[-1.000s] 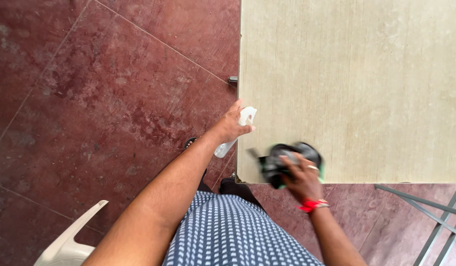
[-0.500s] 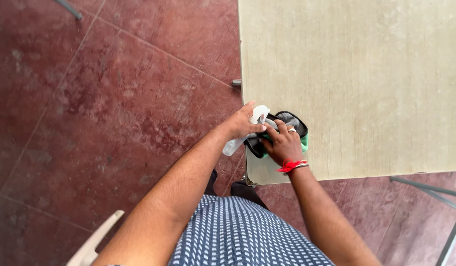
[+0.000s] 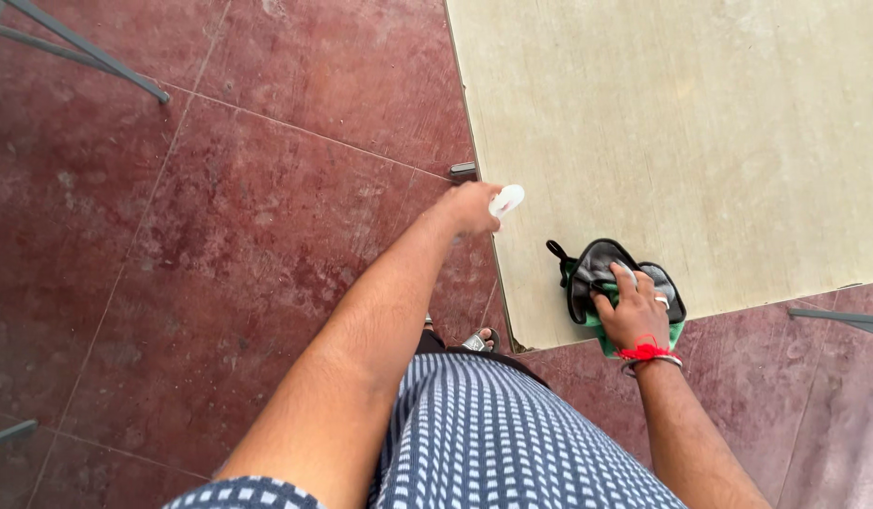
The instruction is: The person cleans a dark table surface using a spray bottle and a green cloth. They then move to a light-colored table and repeat the process, spraying the surface and wiping it down with the cloth.
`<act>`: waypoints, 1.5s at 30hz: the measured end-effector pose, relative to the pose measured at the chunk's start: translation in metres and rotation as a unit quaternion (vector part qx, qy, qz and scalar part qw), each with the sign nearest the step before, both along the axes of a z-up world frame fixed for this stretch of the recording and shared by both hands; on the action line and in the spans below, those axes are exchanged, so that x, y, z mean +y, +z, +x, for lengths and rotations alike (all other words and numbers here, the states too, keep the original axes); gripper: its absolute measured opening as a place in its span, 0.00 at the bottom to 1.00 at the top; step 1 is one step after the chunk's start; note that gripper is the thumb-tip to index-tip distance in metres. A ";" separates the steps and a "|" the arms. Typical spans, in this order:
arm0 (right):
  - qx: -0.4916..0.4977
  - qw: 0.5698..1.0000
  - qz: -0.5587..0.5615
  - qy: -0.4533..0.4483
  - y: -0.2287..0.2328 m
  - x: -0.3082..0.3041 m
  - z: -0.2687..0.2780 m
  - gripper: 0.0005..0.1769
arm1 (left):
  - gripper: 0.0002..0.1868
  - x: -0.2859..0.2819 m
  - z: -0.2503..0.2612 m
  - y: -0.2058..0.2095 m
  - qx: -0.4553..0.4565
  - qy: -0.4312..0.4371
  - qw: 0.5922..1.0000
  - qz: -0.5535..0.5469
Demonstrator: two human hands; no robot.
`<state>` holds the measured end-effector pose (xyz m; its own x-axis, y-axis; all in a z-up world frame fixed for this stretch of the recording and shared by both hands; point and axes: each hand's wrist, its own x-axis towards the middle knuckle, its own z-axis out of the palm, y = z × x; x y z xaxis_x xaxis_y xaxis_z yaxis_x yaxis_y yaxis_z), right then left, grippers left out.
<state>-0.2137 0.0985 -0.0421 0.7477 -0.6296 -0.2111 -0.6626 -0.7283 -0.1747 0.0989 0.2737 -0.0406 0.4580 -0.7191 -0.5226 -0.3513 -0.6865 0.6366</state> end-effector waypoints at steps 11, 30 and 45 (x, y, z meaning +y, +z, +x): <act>0.001 1.000 0.012 0.001 0.000 -0.010 -0.008 0.34 | 0.34 -0.014 -0.012 0.027 -0.113 -0.064 0.989 0.067; 0.067 0.992 0.006 -0.107 0.007 0.018 0.024 0.33 | 0.21 -0.100 0.063 0.010 -0.176 -0.330 0.923 0.094; 0.079 0.985 0.007 -0.156 0.009 0.025 0.030 0.33 | 0.31 -0.072 0.109 0.003 -0.159 -0.284 0.942 0.085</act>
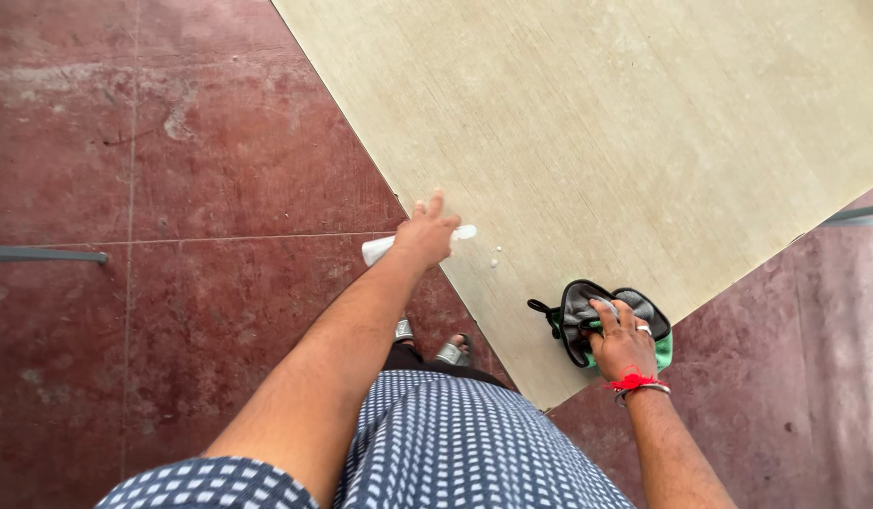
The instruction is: The person cleans a dark table surface using a spray bottle and a green cloth. They then move to a light-colored table and repeat the process, spraying the surface and wiping it down with the cloth.
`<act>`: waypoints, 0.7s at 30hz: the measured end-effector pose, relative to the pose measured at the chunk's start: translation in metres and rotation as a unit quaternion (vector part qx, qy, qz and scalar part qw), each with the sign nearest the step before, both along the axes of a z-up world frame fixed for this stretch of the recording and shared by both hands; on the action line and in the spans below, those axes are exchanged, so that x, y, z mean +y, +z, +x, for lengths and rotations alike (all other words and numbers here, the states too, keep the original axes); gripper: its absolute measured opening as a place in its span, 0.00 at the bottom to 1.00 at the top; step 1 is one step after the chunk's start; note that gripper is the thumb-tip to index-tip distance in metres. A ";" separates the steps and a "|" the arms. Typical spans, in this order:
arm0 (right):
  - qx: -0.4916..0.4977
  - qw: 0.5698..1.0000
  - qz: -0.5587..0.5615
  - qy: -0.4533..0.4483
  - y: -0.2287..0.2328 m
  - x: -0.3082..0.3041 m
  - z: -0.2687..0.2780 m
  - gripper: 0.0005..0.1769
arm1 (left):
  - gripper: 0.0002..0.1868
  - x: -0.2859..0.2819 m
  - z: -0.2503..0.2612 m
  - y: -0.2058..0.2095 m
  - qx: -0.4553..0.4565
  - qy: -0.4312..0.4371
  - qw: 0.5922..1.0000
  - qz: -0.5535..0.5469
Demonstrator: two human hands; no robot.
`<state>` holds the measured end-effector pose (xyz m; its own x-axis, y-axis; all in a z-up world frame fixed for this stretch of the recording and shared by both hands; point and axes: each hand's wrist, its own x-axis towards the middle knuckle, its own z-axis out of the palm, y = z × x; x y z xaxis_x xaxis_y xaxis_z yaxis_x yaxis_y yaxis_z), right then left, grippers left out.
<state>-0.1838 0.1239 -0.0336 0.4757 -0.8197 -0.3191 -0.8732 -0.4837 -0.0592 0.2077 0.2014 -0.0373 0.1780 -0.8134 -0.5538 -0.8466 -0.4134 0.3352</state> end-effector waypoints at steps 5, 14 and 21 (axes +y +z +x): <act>-0.035 0.999 -0.037 0.004 0.003 0.002 0.001 0.33 | 0.30 0.010 -0.007 -0.012 0.053 0.141 0.984 -0.091; -0.077 0.995 -0.053 0.030 0.006 -0.006 0.003 0.33 | 0.37 0.023 -0.021 -0.026 0.132 0.299 0.941 -0.087; -0.172 0.936 -0.066 0.300 -0.019 0.021 0.082 0.30 | 0.43 0.022 -0.012 -0.043 0.168 0.337 0.918 -0.120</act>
